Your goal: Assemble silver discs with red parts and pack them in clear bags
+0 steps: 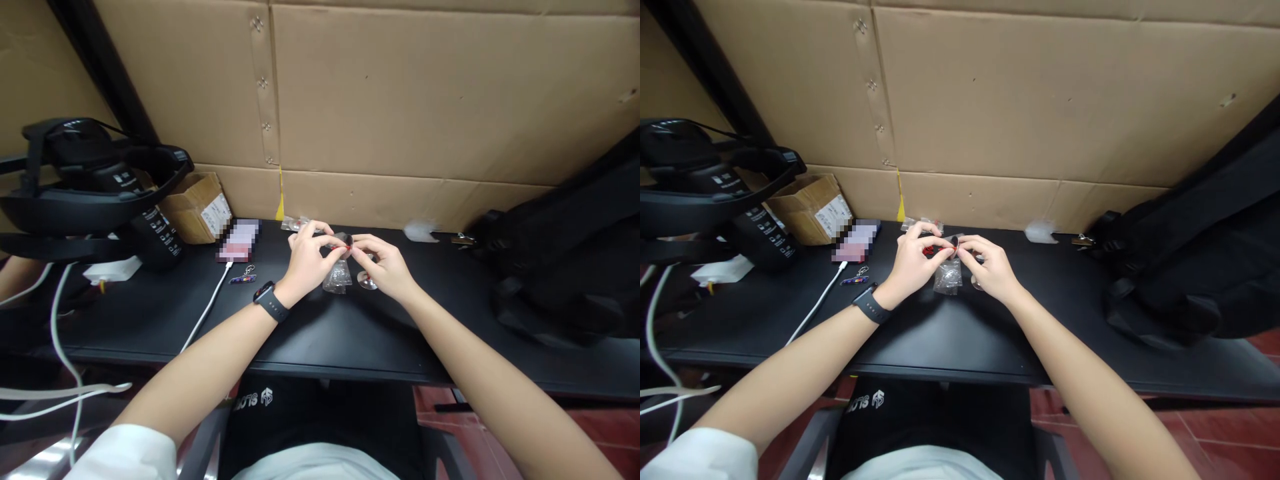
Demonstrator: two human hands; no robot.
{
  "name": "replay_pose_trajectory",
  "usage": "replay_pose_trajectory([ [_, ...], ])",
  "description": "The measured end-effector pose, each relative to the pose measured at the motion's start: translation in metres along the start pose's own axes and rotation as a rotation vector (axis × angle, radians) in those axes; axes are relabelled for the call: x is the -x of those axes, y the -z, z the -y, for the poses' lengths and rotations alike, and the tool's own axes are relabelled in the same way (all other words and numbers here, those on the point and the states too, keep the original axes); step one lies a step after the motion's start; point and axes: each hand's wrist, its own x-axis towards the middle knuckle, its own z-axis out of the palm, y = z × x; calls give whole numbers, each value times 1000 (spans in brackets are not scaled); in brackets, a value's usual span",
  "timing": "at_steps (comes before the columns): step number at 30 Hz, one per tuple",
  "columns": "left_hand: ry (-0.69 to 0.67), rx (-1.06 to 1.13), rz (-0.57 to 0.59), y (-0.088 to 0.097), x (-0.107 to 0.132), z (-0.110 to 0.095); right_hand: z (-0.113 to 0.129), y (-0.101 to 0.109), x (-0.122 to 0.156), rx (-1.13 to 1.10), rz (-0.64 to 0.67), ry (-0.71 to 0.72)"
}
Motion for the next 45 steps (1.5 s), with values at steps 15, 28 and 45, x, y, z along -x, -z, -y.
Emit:
replay_pose_trajectory([
  [15, -58, -32, 52, 0, 1, 1, -2, -2, 2, -68, -42, -68],
  [28, -72, -69, 61, -2, 3, 1, -6, 1, 2, -217, -32, -195],
  [45, -13, -13, 74, 1, 4, -6, 1, 0, -1, 102, -5, 9],
])
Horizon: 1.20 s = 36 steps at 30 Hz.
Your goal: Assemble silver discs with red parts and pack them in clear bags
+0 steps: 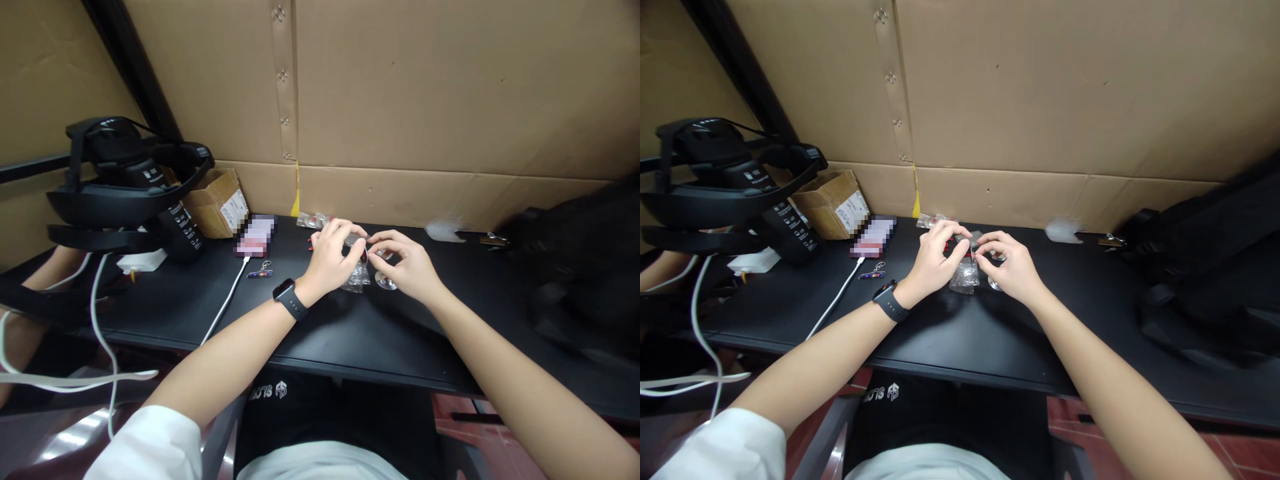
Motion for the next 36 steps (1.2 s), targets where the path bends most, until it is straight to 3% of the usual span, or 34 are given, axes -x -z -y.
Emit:
replay_pose_trajectory([
  [3, -37, -16, 64, -2, 1, 2, 3, 3, -1, 64, 24, 71],
  [10, -39, -125, 230, -10, 3, 15, 2, 9, -1, 98, 23, 67],
  [17, -56, -149, 178, -7, 0, 16, -3, 14, -3, 104, 125, 78],
  [22, -4, -132, 135, -5, 0, 14, -29, 38, -4, 325, 378, 16],
  [26, 18, -122, 142, -5, 0, 14, -43, 47, -3, 286, 571, -80],
  [36, 39, -106, 154, -6, 0, 15, -31, 45, -4, 225, 544, -116],
])
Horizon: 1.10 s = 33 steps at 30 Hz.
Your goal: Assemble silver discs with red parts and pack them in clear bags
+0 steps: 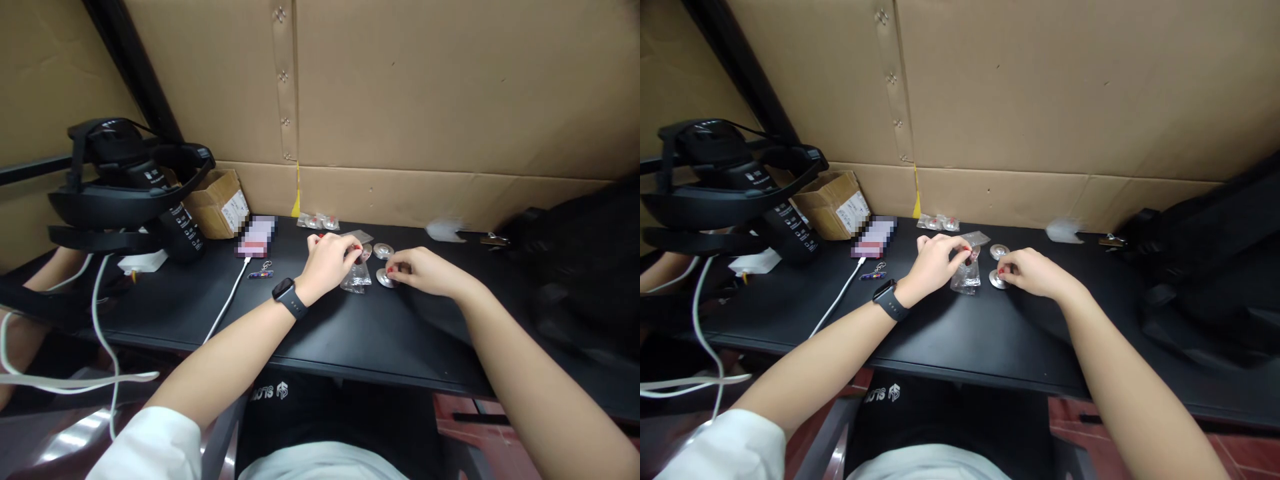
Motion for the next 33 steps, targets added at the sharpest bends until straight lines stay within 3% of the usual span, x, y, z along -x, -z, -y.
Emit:
replay_pose_trajectory([
  [7, 36, 81, 23, 0, -1, -3, 16, -10, -4, -400, -258, 2],
  [12, 44, 207, 22, 4, -2, -9, 27, -25, -11, -603, -346, 30],
  [22, 61, 247, 44, 7, -3, -9, 32, -31, -12, -855, -348, -71],
  [33, 60, 121, 67, 12, -2, -11, 31, -33, -11, -933, -275, -104],
])
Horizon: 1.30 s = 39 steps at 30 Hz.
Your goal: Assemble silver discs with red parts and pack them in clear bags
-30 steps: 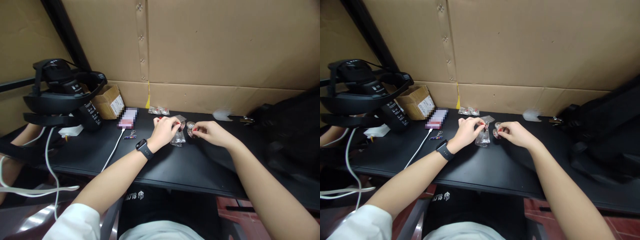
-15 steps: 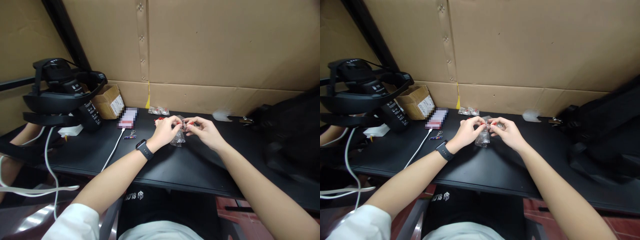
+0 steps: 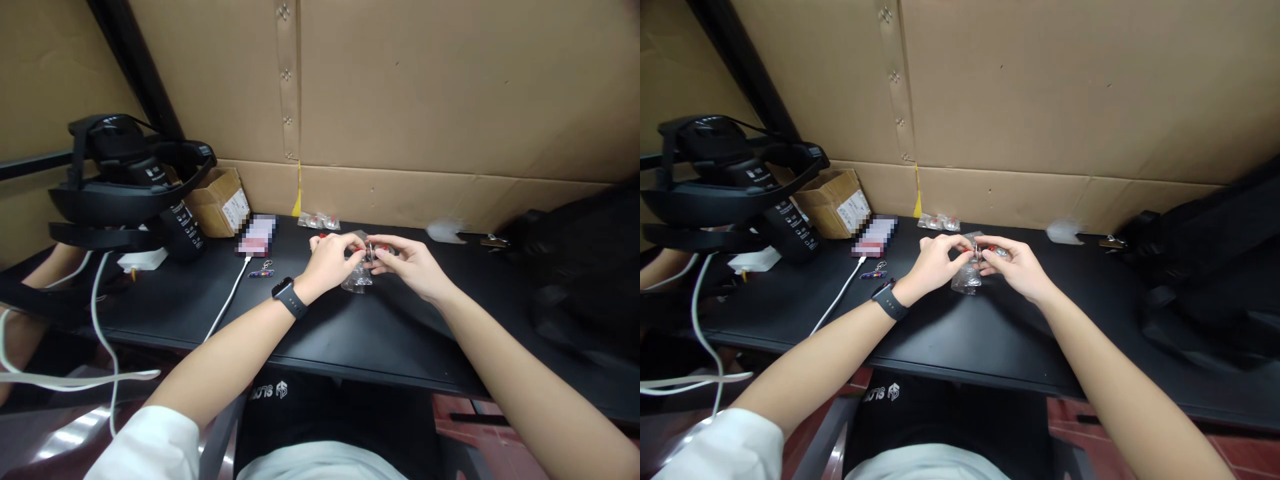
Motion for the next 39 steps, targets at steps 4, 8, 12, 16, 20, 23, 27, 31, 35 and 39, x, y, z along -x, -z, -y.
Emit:
replay_pose_trajectory([
  [4, 11, -2, 2, 0, 0, -1, 0, 1, 0, -10, -3, -15],
  [8, 10, 11, 4, -1, 0, -1, -2, 0, -1, -36, -40, -17],
  [12, 18, 20, 2, 0, 0, -2, -1, -1, -1, -48, -44, -46],
  [16, 20, 20, 8, 1, 0, -3, 1, 1, 0, -21, -36, -49],
  [20, 17, 11, 3, 1, 0, -2, -2, 4, -1, 110, -24, -6],
  [23, -2, 2, 9, -1, 0, 0, -4, 6, -2, 167, -13, 5],
  [27, -38, -10, 8, -3, 0, 3, -4, 7, -2, 171, 0, 25],
  [31, -53, -28, 16, -3, 0, 5, -4, 7, -2, 174, 4, 58],
  [35, -44, -89, 35, -3, 2, 2, -6, 9, -4, 174, -10, 79],
  [39, 63, -298, -74, -3, 4, 3, -9, 13, -7, 206, -89, 83],
])
